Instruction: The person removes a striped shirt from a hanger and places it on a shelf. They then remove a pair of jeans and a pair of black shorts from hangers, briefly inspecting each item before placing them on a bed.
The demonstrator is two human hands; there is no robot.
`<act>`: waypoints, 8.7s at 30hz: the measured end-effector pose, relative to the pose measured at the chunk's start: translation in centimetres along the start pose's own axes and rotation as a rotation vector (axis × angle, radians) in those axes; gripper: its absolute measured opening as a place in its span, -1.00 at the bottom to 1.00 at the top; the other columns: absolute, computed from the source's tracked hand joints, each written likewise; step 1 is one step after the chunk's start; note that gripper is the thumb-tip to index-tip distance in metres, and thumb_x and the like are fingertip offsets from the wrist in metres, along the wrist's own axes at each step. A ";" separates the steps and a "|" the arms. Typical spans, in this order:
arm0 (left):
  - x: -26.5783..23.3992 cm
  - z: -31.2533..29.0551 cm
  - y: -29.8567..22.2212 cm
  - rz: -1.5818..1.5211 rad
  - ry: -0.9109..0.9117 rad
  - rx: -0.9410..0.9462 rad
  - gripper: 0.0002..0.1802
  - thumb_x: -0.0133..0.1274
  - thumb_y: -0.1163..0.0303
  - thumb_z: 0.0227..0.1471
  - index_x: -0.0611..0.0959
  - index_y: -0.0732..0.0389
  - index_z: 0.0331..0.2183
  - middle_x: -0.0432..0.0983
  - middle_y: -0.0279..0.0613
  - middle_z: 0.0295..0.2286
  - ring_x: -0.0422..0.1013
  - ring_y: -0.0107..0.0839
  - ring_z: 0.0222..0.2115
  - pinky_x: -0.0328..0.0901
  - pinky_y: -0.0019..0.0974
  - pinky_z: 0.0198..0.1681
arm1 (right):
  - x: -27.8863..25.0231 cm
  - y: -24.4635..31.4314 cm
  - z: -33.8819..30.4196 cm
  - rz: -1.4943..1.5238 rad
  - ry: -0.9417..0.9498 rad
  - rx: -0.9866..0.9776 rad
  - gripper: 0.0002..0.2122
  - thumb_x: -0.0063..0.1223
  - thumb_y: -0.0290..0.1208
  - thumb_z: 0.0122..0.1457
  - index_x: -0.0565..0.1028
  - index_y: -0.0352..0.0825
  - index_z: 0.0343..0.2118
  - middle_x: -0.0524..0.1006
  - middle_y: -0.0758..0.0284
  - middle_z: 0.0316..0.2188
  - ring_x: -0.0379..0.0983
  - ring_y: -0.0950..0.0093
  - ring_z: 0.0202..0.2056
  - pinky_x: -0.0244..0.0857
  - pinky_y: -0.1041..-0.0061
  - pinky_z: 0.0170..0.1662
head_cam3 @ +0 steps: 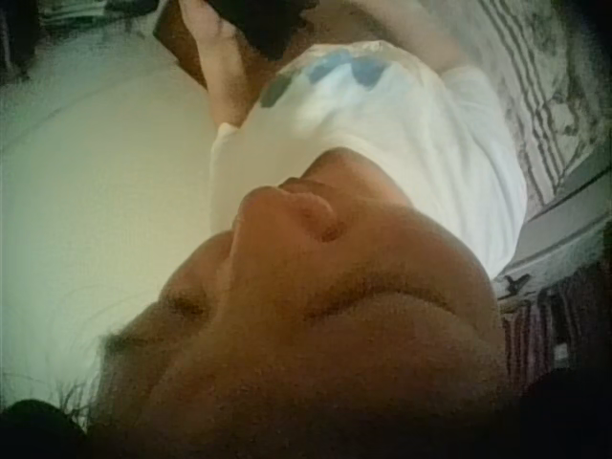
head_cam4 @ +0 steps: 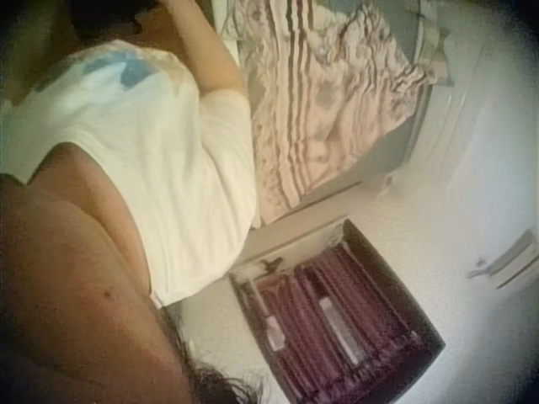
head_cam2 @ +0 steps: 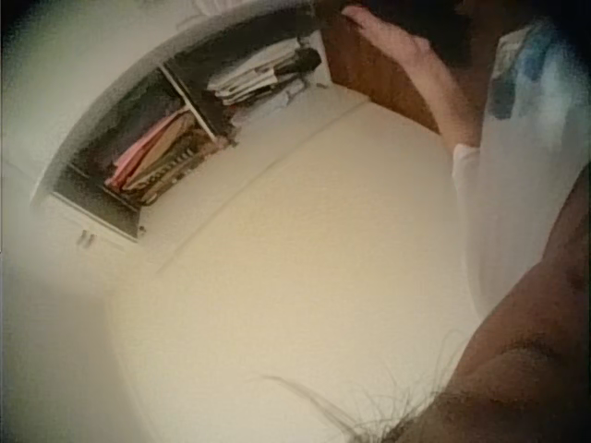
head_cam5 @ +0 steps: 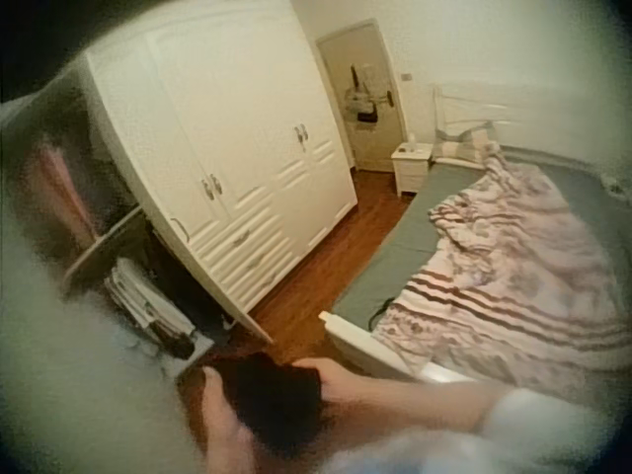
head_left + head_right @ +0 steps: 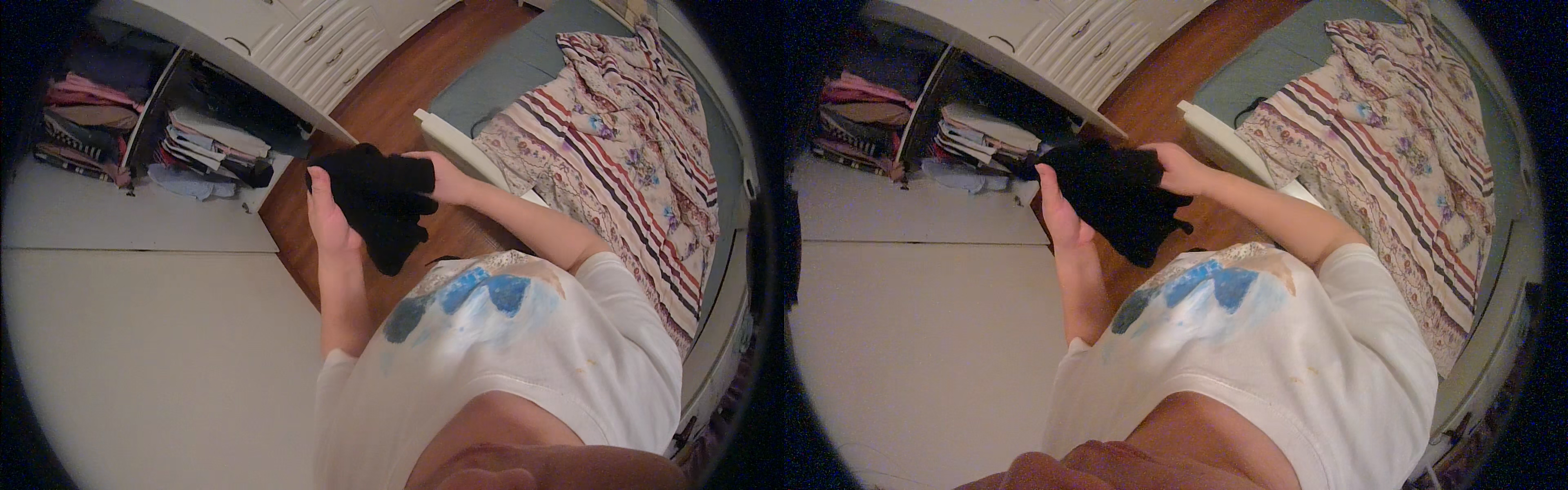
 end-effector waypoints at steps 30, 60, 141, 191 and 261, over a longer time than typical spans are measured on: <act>-0.9 3.0 -13.0 0.409 0.004 0.329 -0.41 0.21 0.36 -0.07 0.39 0.25 0.00 0.43 -0.17 -0.13 0.38 -0.28 -0.15 0.30 -0.23 -0.06 | -2.4 -0.7 4.1 -0.642 0.024 -0.252 -0.57 0.29 -0.35 -0.16 0.40 -0.34 -0.19 0.40 0.12 -0.30 0.35 0.15 -0.21 0.26 0.31 -0.13; -16.0 9.2 -20.5 0.888 -0.359 0.295 0.00 0.34 0.15 -0.22 0.20 0.51 0.10 0.46 -0.14 -0.29 0.26 -0.59 -0.54 0.15 -0.52 -0.50 | -13.9 9.8 20.5 -0.830 -0.100 -0.212 -0.68 0.21 -0.43 -0.04 0.46 -0.53 -0.25 0.54 0.10 -0.34 0.47 0.35 -0.29 0.34 0.38 -0.22; -8.2 8.8 -16.3 1.468 -0.201 0.785 -0.58 0.02 0.10 0.09 0.51 0.33 -0.47 0.32 -0.23 -0.64 0.14 -0.49 -0.60 0.15 -0.42 -0.50 | -19.8 14.4 10.9 -1.048 -0.523 -0.025 -0.56 -0.01 -0.12 0.13 0.45 -0.52 -0.56 0.41 -0.01 -0.65 0.40 0.28 -0.59 0.25 0.30 -0.43; 21.1 4.6 38.4 0.398 0.386 -0.653 -0.57 -0.08 0.17 0.01 0.54 0.25 -0.15 0.48 -0.10 -0.16 0.38 -0.17 -0.11 0.25 -0.14 0.00 | -34.9 -5.4 -45.3 -0.124 0.045 0.960 -0.64 0.26 -0.10 -0.09 0.56 -0.37 -0.45 0.54 0.24 -0.59 0.45 0.51 -0.53 0.30 0.48 -0.49; -0.8 0.1 18.5 -0.072 -0.397 -0.192 -0.58 -0.16 0.24 0.15 0.37 0.21 0.00 0.36 -0.11 -0.04 0.32 -0.17 -0.04 0.19 -0.12 0.06 | -21.4 -5.5 -23.6 -0.181 -0.450 0.437 -0.71 -0.02 -0.34 0.19 0.35 -0.37 -0.62 0.25 0.46 -0.73 0.14 0.66 -0.60 0.07 0.60 -0.54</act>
Point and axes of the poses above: each hand's wrist, its own z-axis towards the middle knuckle, its own x-axis out of the palm, y = z × x, the point moved 4 cm from there along z, towards the middle knuckle
